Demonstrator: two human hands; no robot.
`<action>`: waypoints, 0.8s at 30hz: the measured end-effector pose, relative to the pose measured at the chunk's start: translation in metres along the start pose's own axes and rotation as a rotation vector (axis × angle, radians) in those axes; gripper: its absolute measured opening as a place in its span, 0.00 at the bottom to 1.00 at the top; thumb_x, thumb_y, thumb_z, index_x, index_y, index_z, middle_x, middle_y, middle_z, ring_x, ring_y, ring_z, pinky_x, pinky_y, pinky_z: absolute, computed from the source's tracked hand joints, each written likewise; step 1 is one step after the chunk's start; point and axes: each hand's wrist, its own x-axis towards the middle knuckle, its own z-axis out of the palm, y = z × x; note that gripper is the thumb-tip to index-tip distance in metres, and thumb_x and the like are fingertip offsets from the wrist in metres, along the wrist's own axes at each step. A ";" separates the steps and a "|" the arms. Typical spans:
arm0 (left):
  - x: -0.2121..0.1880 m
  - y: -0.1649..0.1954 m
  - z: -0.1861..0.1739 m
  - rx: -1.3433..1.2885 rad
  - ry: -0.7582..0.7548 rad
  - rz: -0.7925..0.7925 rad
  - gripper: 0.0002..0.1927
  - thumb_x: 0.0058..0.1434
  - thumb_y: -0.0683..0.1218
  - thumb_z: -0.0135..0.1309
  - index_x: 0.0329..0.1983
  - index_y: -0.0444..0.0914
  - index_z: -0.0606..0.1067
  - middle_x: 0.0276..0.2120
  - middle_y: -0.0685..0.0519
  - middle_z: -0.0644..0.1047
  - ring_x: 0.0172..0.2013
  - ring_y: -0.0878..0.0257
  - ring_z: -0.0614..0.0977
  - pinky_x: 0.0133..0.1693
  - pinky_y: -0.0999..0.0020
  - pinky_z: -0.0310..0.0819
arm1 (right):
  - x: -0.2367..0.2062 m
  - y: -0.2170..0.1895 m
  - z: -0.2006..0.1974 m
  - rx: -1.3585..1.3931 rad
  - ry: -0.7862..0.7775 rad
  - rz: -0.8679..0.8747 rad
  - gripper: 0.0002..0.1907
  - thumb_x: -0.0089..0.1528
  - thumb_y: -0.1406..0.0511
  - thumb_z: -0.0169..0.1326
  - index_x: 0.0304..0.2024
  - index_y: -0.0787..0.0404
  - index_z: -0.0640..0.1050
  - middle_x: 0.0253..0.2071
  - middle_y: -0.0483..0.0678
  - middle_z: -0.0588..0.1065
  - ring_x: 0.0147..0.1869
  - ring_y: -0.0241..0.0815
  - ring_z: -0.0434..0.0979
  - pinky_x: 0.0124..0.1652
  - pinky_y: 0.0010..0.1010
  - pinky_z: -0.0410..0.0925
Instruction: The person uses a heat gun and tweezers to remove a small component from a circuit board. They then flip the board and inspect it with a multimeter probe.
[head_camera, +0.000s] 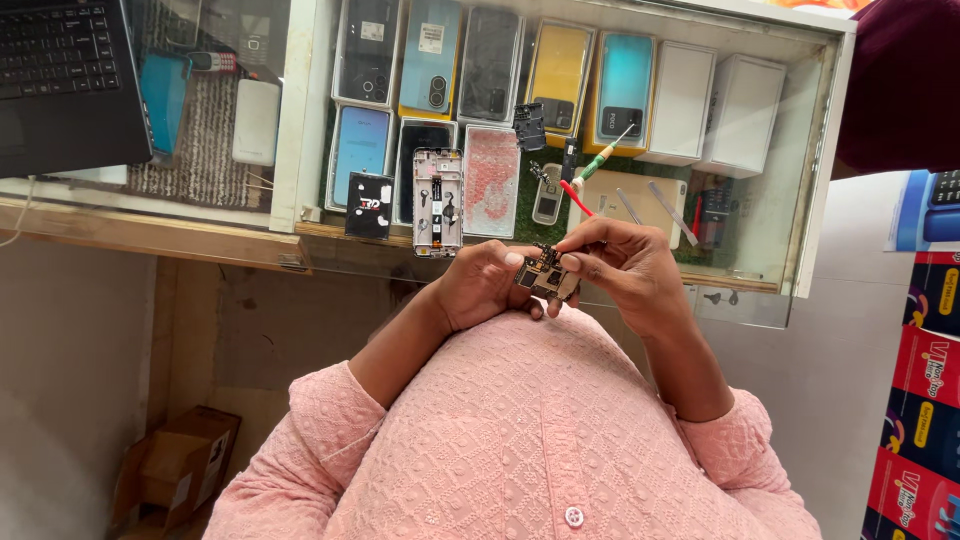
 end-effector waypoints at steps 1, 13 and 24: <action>0.000 -0.001 -0.001 0.000 0.002 -0.001 0.37 0.58 0.59 0.53 0.63 0.30 0.70 0.50 0.38 0.78 0.45 0.54 0.81 0.48 0.62 0.74 | 0.000 0.002 0.000 0.001 0.003 0.004 0.10 0.64 0.71 0.62 0.44 0.73 0.79 0.39 0.52 0.77 0.35 0.39 0.81 0.29 0.28 0.74; -0.005 -0.009 -0.009 -0.101 -0.038 0.010 0.33 0.62 0.57 0.53 0.62 0.30 0.70 0.51 0.34 0.78 0.46 0.54 0.81 0.49 0.61 0.73 | -0.007 0.012 0.004 -0.024 0.080 0.045 0.09 0.65 0.69 0.61 0.44 0.72 0.79 0.35 0.51 0.79 0.31 0.36 0.80 0.29 0.25 0.73; -0.005 -0.013 -0.008 -0.110 -0.046 0.026 0.34 0.63 0.57 0.52 0.64 0.30 0.69 0.52 0.35 0.78 0.47 0.54 0.81 0.49 0.61 0.73 | -0.008 0.020 0.005 0.085 0.095 0.080 0.08 0.65 0.69 0.60 0.44 0.70 0.79 0.36 0.52 0.80 0.30 0.40 0.83 0.26 0.25 0.70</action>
